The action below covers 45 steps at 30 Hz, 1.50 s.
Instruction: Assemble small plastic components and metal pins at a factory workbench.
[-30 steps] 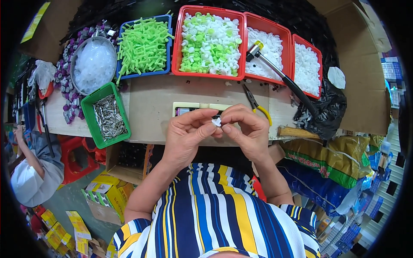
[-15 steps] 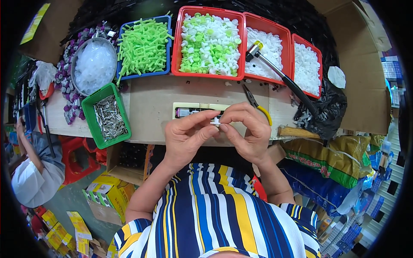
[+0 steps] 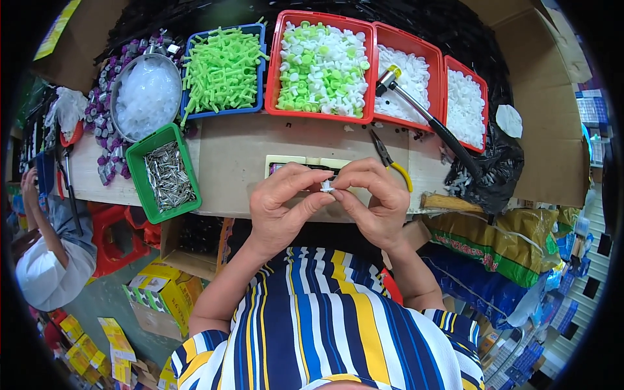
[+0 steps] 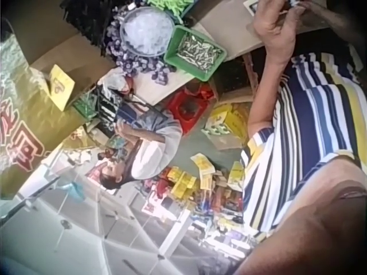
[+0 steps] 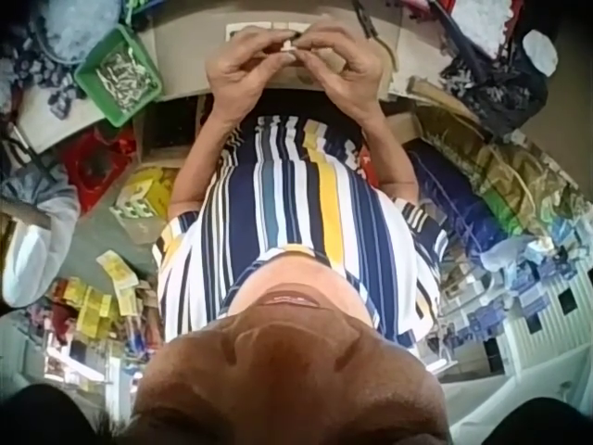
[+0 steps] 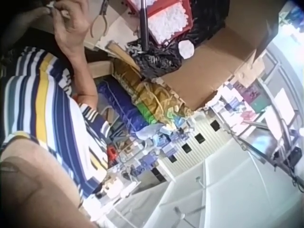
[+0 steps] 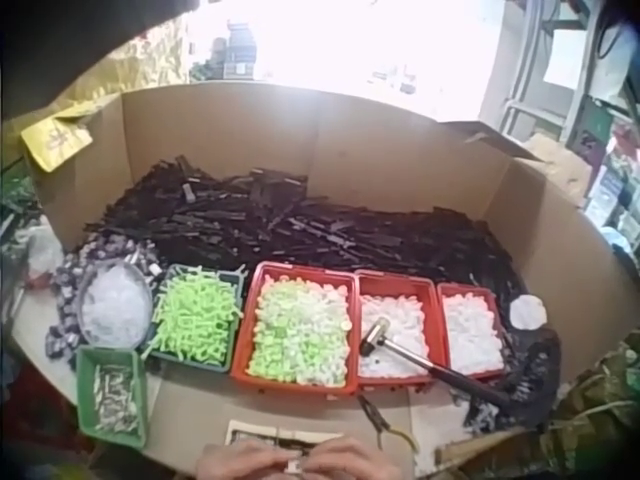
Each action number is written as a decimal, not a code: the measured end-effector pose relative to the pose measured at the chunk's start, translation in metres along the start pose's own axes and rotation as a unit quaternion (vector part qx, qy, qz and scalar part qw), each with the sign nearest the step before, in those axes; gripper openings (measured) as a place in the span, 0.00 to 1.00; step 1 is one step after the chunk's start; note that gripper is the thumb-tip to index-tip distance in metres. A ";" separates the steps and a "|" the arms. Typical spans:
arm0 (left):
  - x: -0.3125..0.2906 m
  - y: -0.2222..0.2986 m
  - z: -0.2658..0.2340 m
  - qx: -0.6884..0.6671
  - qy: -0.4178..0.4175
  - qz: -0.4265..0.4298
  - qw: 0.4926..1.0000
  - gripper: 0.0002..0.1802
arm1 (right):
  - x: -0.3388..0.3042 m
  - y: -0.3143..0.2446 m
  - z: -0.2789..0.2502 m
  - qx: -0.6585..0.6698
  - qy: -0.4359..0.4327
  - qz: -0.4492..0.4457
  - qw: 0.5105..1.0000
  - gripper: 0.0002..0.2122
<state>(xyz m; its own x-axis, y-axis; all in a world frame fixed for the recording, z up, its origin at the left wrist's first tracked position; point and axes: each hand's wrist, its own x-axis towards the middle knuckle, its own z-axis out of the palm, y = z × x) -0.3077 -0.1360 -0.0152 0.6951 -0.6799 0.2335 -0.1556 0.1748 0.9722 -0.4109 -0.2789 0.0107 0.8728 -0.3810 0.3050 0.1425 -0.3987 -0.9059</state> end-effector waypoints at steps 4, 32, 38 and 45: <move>-0.001 0.002 -0.001 0.038 0.009 -0.006 0.999 0.20 | 0.003 -0.001 -0.001 -0.063 -0.006 -0.033 0.997 0.09; -0.025 -0.036 -0.016 0.476 0.017 0.278 0.834 0.15 | 0.011 0.014 0.018 -0.324 -0.079 -0.097 0.938 0.08; -0.022 -0.039 -0.011 0.491 -0.002 0.286 0.823 0.18 | 0.016 0.013 0.006 -0.329 -0.110 -0.094 0.933 0.08; -0.023 -0.036 -0.020 0.565 -0.031 0.310 0.764 0.17 | 0.021 0.017 0.005 -0.284 -0.098 -0.070 0.951 0.10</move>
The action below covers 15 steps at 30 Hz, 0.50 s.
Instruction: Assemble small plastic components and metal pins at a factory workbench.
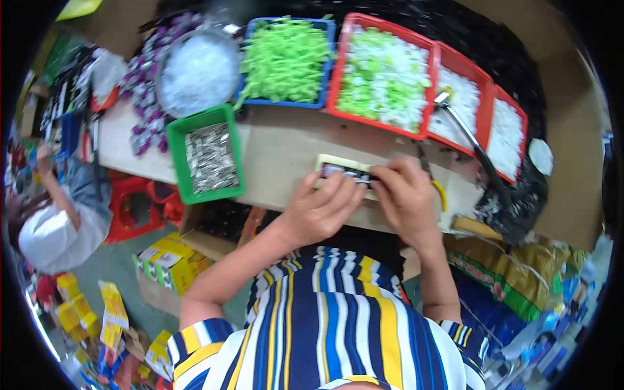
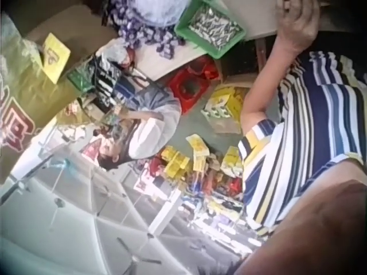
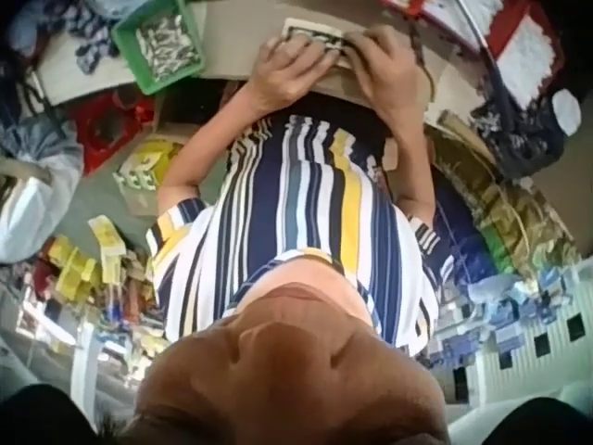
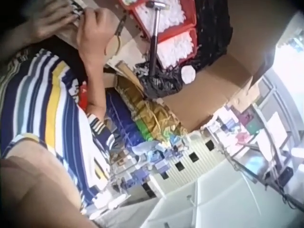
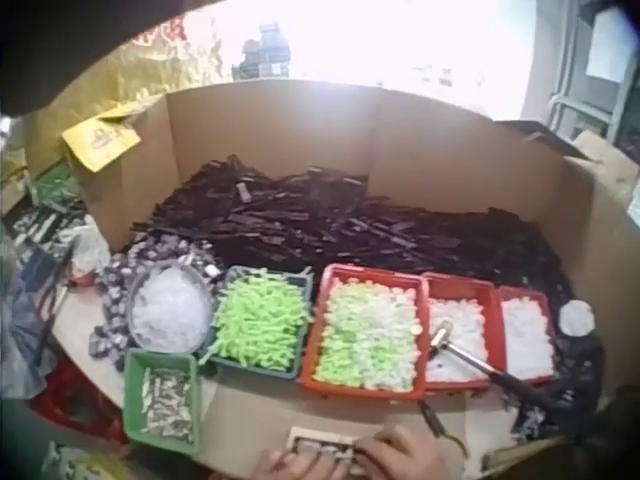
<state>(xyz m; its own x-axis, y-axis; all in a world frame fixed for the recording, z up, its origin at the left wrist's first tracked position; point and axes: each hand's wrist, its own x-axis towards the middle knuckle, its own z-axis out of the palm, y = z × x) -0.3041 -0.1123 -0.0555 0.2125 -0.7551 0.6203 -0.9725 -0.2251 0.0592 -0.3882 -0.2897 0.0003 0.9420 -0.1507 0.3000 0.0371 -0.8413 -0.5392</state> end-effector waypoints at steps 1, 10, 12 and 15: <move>0.001 -0.001 -0.002 0.014 -0.011 0.007 1.000 0.17 | 0.001 0.001 0.000 0.007 -0.011 -0.017 1.000 0.10; 0.012 -0.017 -0.012 0.042 -0.037 0.138 0.989 0.16 | -0.002 -0.004 0.001 -0.040 -0.034 -0.041 0.998 0.12; 0.013 -0.019 -0.016 0.057 -0.047 0.161 0.984 0.17 | 0.000 -0.001 0.005 -0.035 -0.051 -0.051 0.997 0.11; 0.023 -0.023 -0.020 0.082 -0.070 0.235 0.966 0.18 | -0.001 0.001 0.001 -0.053 -0.057 -0.066 0.995 0.10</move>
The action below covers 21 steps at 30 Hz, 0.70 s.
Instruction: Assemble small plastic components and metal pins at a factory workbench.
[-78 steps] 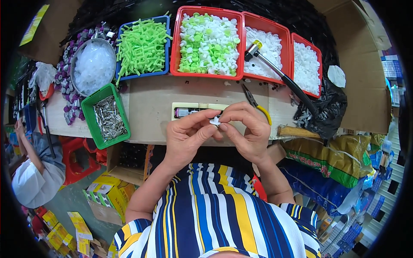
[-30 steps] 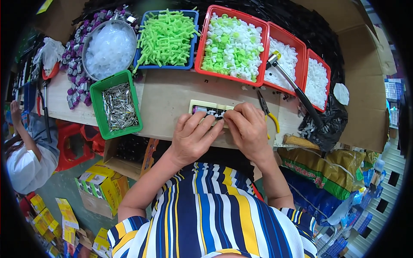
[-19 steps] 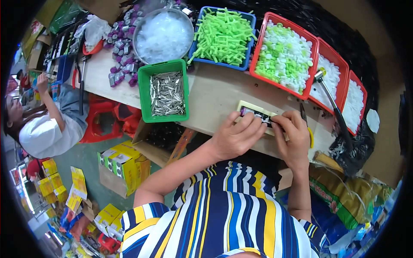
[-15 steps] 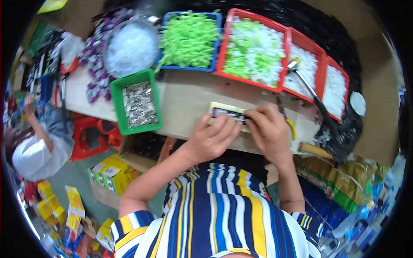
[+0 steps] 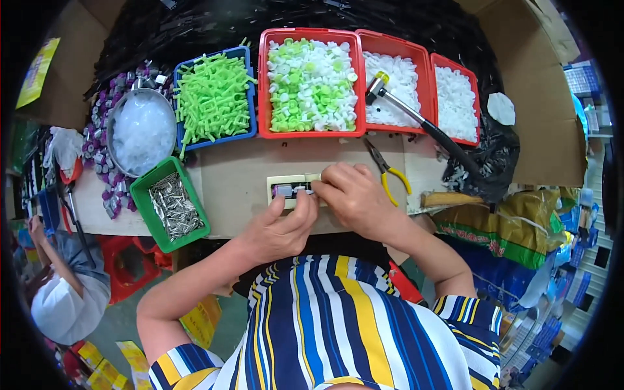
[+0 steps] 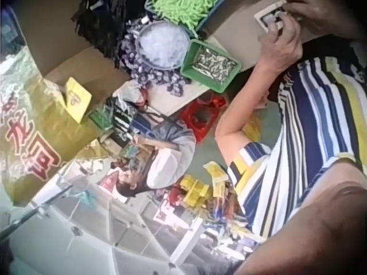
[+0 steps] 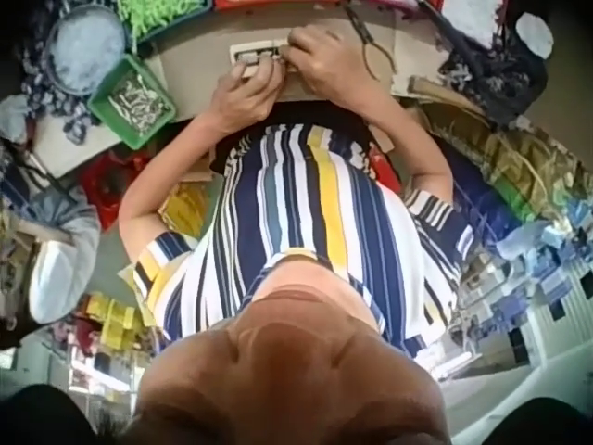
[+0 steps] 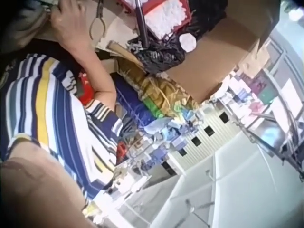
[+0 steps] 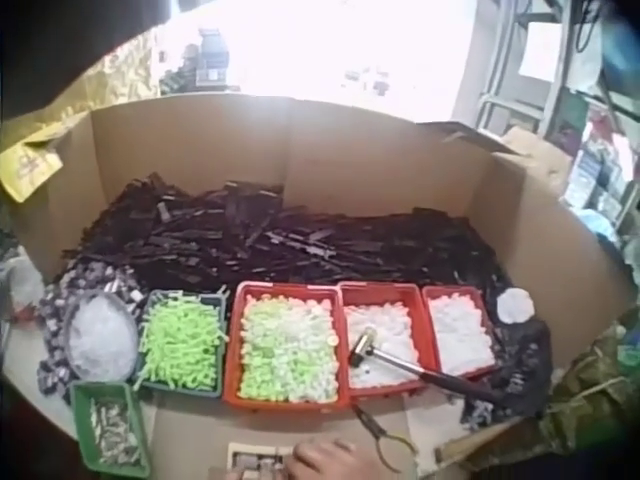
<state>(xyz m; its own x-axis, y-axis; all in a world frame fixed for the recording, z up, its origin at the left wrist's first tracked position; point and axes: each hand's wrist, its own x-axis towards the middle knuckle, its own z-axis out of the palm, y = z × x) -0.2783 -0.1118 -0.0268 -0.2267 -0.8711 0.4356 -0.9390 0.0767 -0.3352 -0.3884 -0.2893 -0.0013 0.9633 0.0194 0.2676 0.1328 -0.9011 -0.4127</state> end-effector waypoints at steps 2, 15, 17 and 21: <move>0.007 -0.009 0.000 0.007 -0.004 0.036 0.999 0.18 | -0.001 0.005 -0.004 0.015 0.005 0.010 1.000 0.11; -0.002 -0.006 0.007 -0.102 0.001 -0.020 0.995 0.19 | -0.060 0.049 -0.040 -0.034 0.142 0.155 0.977 0.11; 0.001 -0.009 0.004 -0.146 0.003 -0.051 0.988 0.19 | -0.088 0.070 -0.053 -0.160 0.109 0.224 0.955 0.11; 0.004 -0.006 0.002 -0.190 0.009 -0.082 0.978 0.19 | -0.117 0.095 -0.060 -0.265 -0.018 0.395 0.880 0.14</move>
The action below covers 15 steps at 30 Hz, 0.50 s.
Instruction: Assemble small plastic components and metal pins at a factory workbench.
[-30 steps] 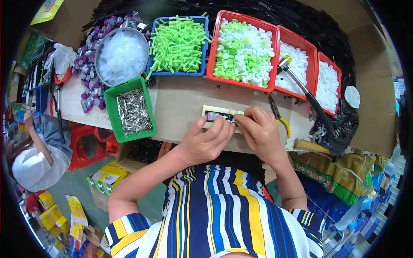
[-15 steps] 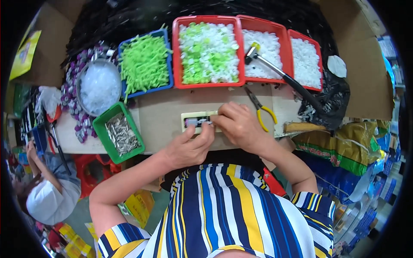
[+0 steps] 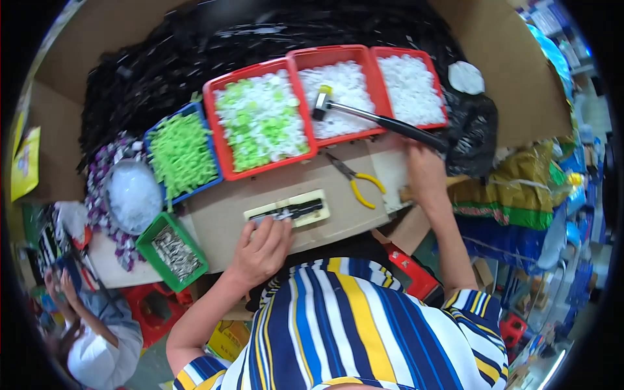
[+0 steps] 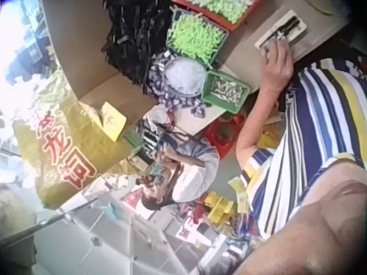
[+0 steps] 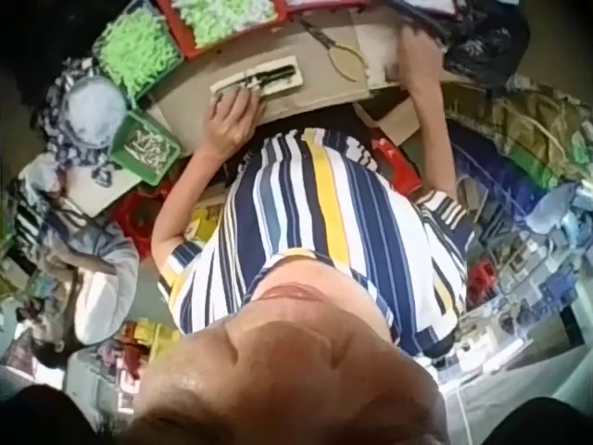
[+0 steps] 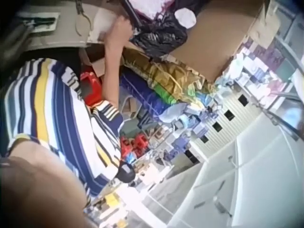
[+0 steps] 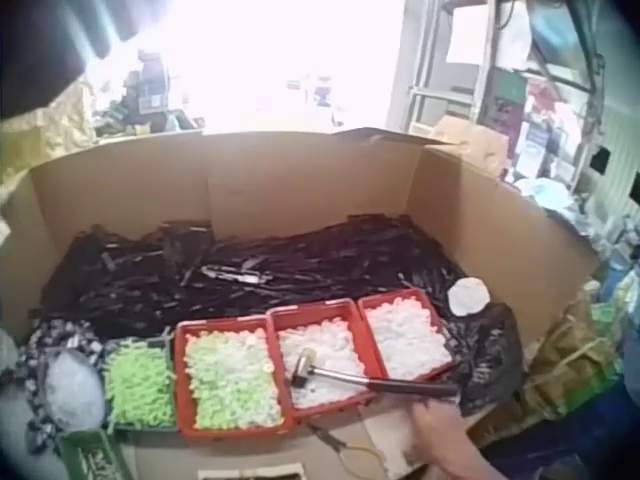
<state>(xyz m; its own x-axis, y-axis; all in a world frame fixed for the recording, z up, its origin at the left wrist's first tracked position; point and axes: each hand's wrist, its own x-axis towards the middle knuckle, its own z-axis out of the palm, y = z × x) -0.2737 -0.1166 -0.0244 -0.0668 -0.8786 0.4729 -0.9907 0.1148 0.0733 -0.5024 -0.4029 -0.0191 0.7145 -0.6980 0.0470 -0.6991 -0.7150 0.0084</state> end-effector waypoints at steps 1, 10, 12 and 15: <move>0.003 0.000 0.001 -0.018 0.001 -0.005 1.000 0.20 | 0.001 0.008 0.009 -0.019 0.026 0.001 0.999 0.14; 0.021 -0.039 -0.033 -0.090 0.072 -0.151 0.982 0.22 | 0.012 -0.010 0.002 0.038 0.004 0.032 0.999 0.12; 0.027 -0.066 -0.040 -0.029 0.094 -0.171 0.980 0.20 | 0.010 -0.015 0.000 0.088 0.014 0.008 0.996 0.12; 0.041 -0.100 -0.046 0.056 0.087 -0.194 0.976 0.13 | 0.007 -0.031 -0.011 0.177 0.038 -0.027 0.983 0.13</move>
<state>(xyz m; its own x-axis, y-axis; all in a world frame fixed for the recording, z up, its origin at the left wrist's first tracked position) -0.1723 -0.1424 0.0282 0.3266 -0.7531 0.5711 -0.9450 -0.2705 0.1837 -0.4758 -0.3851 -0.0085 0.7364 -0.6637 0.1313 -0.5975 -0.7290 -0.3338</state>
